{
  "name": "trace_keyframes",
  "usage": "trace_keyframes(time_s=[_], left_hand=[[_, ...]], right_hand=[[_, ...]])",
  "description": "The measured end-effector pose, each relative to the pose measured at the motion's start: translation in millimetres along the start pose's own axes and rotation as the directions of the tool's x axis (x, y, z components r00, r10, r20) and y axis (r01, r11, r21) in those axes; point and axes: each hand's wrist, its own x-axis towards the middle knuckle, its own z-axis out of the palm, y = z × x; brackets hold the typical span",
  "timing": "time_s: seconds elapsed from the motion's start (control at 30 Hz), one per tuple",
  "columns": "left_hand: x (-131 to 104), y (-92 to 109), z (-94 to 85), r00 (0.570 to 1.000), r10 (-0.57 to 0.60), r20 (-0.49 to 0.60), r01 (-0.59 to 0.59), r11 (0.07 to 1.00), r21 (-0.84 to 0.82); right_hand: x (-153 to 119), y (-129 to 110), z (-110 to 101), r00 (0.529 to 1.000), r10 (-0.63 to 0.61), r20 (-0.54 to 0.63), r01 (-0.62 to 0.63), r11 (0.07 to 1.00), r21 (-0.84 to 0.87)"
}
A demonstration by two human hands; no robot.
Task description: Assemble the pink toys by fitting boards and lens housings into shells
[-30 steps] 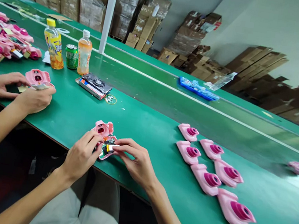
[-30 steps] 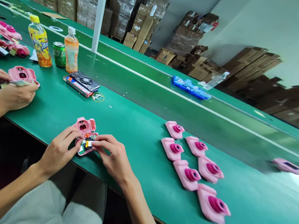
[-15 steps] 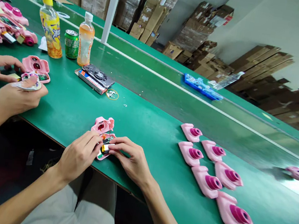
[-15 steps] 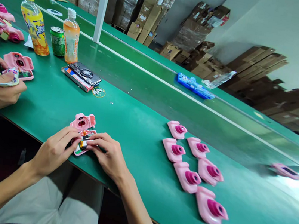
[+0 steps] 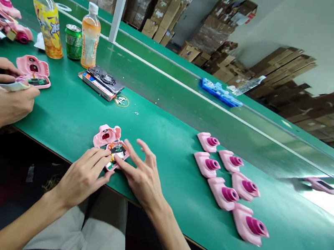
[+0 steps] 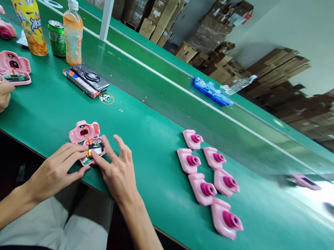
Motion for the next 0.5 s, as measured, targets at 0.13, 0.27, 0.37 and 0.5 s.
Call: trace_keyframes(time_s=[0.13, 0.27, 0.37, 0.5], left_hand=[[0, -1, 2.6, 1.0, -0.022, 0.004, 0.022, 1.0, 0.007], [-4, -2, 6.0, 0.999, -0.044, -0.03, 0.046, 0.997, 0.061], [-7, -3, 6.7, 1.0, -0.025, -0.017, 0.026, 0.997, 0.071], [-8, -6, 5.5, 1.0, -0.018, 0.016, 0.017, 0.998, 0.064]], right_hand=[[-10, 4, 3, 0.993, 0.068, -0.095, -0.075, 0.995, -0.066], [6, 17, -10, 0.927, 0.238, -0.29, -0.242, 0.97, 0.023], [63, 17, -28, 0.9, 0.436, -0.022, -0.432, 0.896, 0.103], [160, 6, -43, 0.452, 0.418, 0.788, -0.516, 0.843, -0.152]])
